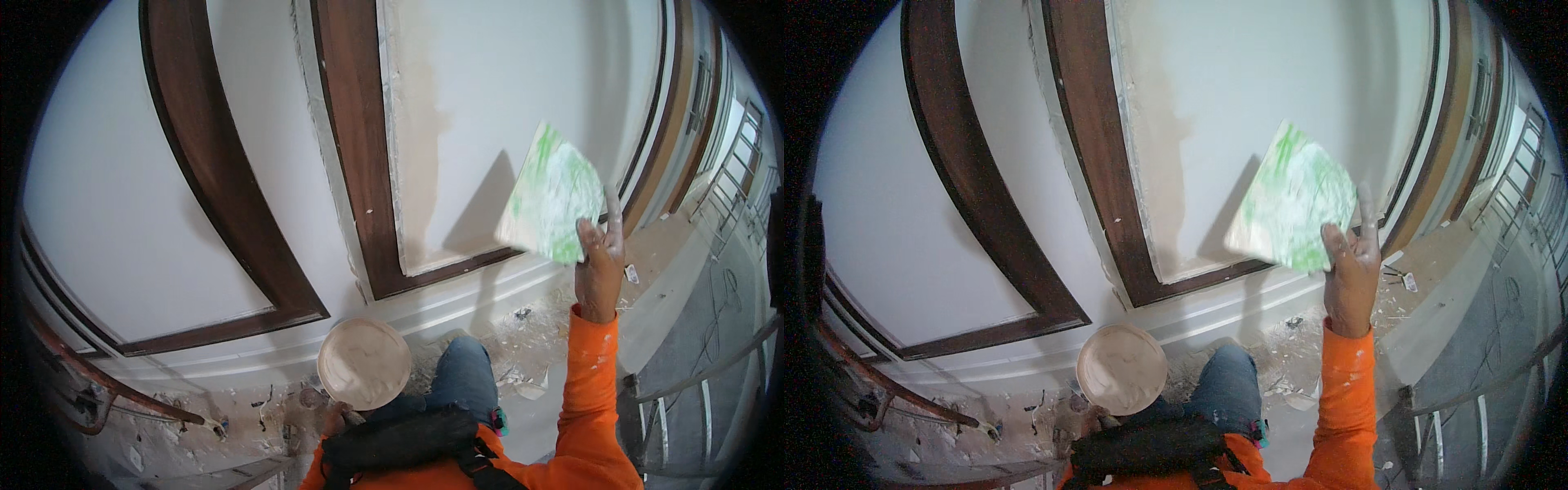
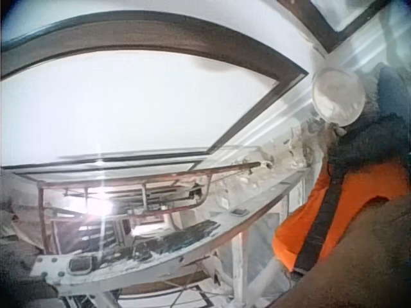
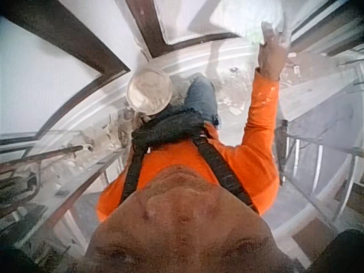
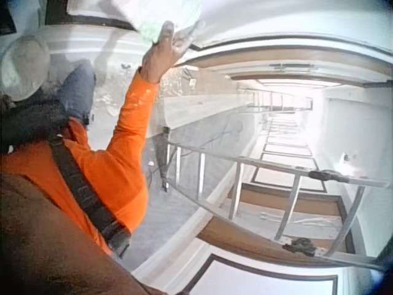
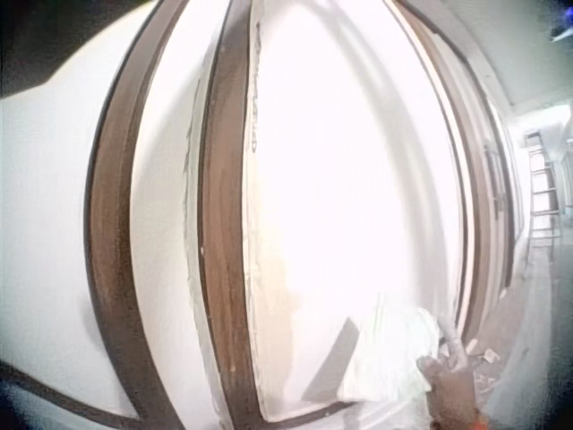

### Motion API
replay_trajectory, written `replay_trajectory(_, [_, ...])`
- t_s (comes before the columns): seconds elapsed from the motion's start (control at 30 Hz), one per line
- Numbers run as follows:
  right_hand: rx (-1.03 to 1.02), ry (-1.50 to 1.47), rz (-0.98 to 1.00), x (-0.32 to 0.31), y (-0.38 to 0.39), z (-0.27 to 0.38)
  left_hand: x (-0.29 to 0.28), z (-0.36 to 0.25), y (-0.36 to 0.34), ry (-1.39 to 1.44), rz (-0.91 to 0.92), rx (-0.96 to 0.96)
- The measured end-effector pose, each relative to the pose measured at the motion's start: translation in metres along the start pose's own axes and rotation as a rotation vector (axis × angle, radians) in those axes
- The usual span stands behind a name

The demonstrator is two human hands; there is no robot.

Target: The person applies joint compound to a wall section using a spreading tool and a bucket, smoothing the surface with broad strokes.

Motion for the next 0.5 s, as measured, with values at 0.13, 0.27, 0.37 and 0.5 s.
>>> replay_trajectory(0.13, [-0.01,-0.185,-0.086,0.026,-0.018,-0.009,-0.009,0.022,0.018,0.331,-0.056,0.233])
replay_trajectory(0.27, [0.146,-0.347,-0.008,0.028,-0.028,-0.047,-0.002,0.026,0.005,0.365,-0.036,0.258])
replay_trajectory(0.37, [0.219,-0.381,0.076,0.046,-0.024,-0.054,0.002,0.044,0.012,0.287,-0.042,0.276])
replay_trajectory(0.5, [0.346,-0.373,0.222,0.047,-0.009,-0.08,0.016,0.014,-0.007,0.202,0.022,0.332])
Point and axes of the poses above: each hand's wrist, its own y-axis away from the middle knuckle, its own x-axis out of the palm, z = x × y, the point moved 6 cm from there along -y, towards the middle knuckle, and after that the axes turned 11 degrees about z, right-handed, at the moved point
